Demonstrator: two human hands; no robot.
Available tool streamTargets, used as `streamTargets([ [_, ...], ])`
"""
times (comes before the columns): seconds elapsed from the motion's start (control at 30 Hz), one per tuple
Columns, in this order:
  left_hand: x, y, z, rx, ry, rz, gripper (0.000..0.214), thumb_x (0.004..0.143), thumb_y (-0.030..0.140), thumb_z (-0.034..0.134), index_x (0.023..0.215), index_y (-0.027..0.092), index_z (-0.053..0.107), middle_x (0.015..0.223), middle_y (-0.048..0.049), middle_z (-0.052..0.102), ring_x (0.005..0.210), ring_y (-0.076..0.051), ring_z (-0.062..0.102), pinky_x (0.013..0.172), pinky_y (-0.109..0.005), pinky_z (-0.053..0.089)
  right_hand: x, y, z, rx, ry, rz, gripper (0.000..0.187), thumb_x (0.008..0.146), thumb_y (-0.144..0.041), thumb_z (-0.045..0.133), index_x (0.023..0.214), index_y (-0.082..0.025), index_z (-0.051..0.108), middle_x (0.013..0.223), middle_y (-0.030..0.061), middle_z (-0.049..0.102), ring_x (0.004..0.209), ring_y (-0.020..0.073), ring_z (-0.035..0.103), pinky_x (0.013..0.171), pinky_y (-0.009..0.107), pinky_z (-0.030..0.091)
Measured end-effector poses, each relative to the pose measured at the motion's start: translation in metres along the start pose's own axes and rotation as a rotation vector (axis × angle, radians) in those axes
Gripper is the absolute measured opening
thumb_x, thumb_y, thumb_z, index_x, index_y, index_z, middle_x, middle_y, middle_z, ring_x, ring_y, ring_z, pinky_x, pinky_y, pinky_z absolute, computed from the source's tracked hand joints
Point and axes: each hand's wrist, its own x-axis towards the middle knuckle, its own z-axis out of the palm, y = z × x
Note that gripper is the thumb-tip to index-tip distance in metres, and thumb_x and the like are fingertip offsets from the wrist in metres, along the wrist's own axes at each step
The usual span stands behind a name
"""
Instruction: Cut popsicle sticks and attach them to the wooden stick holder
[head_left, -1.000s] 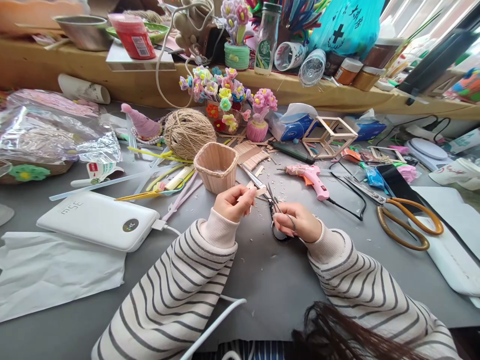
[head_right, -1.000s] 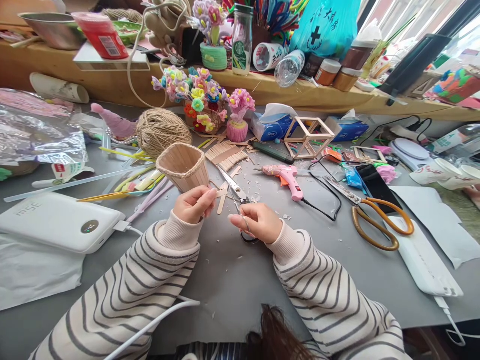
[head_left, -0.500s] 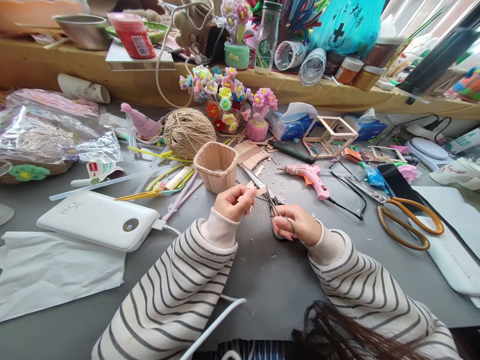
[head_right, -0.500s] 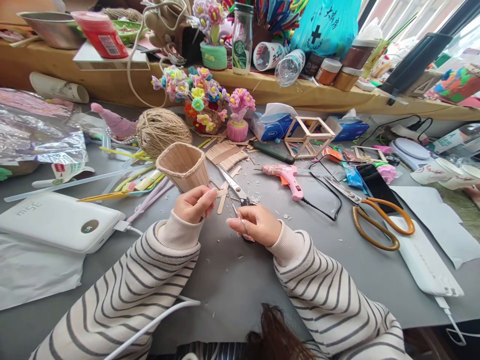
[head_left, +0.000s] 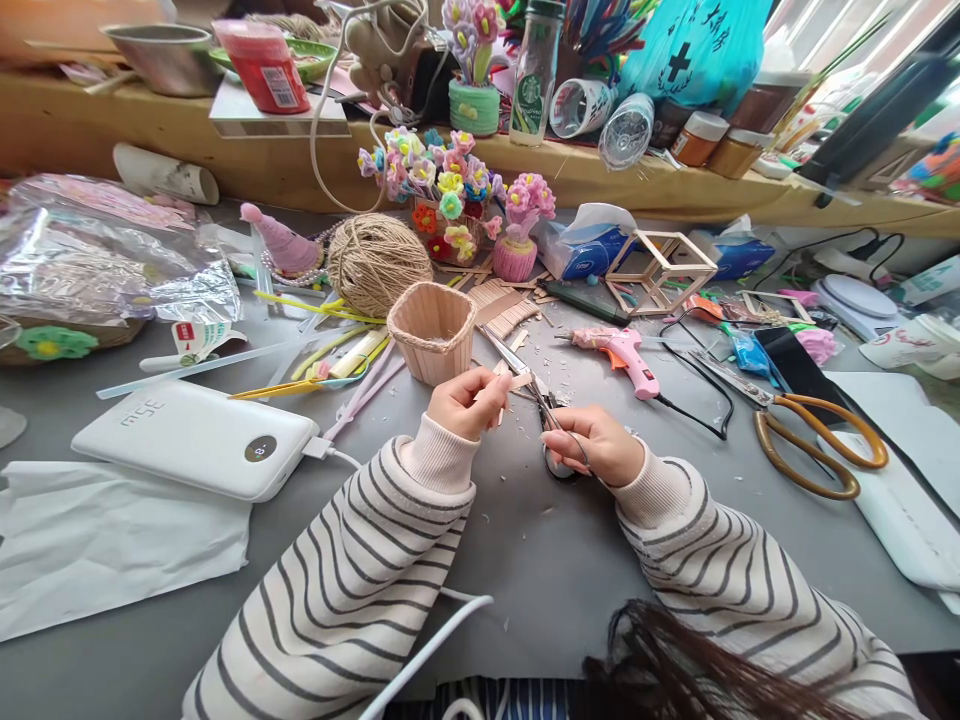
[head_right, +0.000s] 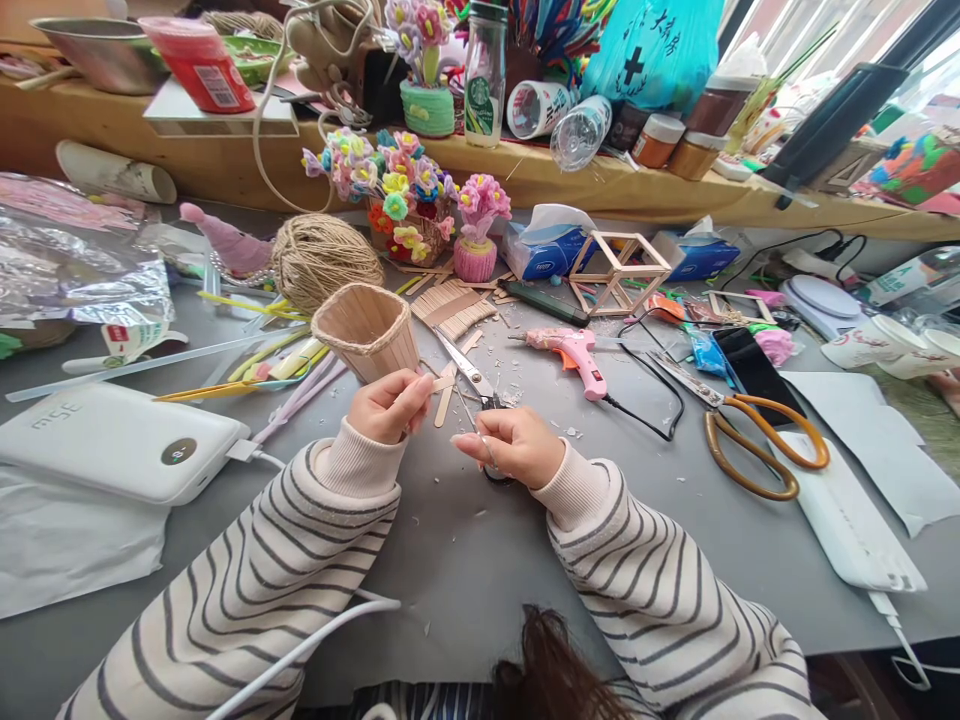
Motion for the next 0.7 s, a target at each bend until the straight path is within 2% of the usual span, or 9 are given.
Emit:
streamTargets([
  [0.2,-0.0002,-0.0006,-0.0001,0.026,-0.005,0.007,0.035,0.068,0.040,0.057,0.045,0.016,0.045,0.035,0.0060,0.039,0.032,-0.003,0.031,0.035,-0.019,0.023,0.0003,0.0011,0.0004,-0.044,0.079,-0.022,0.048,0.070,-0.056,0.050,0.045,-0.019,0.032,0.038,-0.0054,0.037,0.037,0.0046,0.030,0.037,0.020,0.023],
  [0.4,-0.0007,-0.0001,0.0000,0.030,-0.003,0.012,0.035,0.067,0.040,0.057,0.045,0.016,0.045,0.035,0.0062,0.039,0.032,-0.003,0.031,0.035,-0.019,0.023,-0.0019,-0.0031,-0.0006,0.038,0.017,0.047,0.048,0.068,-0.059,0.050,0.049,-0.018,0.034,0.038,-0.0073,0.034,0.034,0.0031,0.025,0.036,0.020,0.018],
  [0.7,-0.0006,-0.0004,0.0001,0.030,-0.008,0.020,0.036,0.068,0.040,0.056,0.044,0.016,0.044,0.034,0.0060,0.039,0.032,-0.003,0.031,0.036,-0.019,0.025,-0.0012,-0.0033,0.0006,0.061,-0.024,0.053,0.047,0.067,-0.061,0.049,0.050,-0.018,0.037,0.035,-0.0087,0.031,0.034,0.0039,0.027,0.037,0.020,0.020],
])
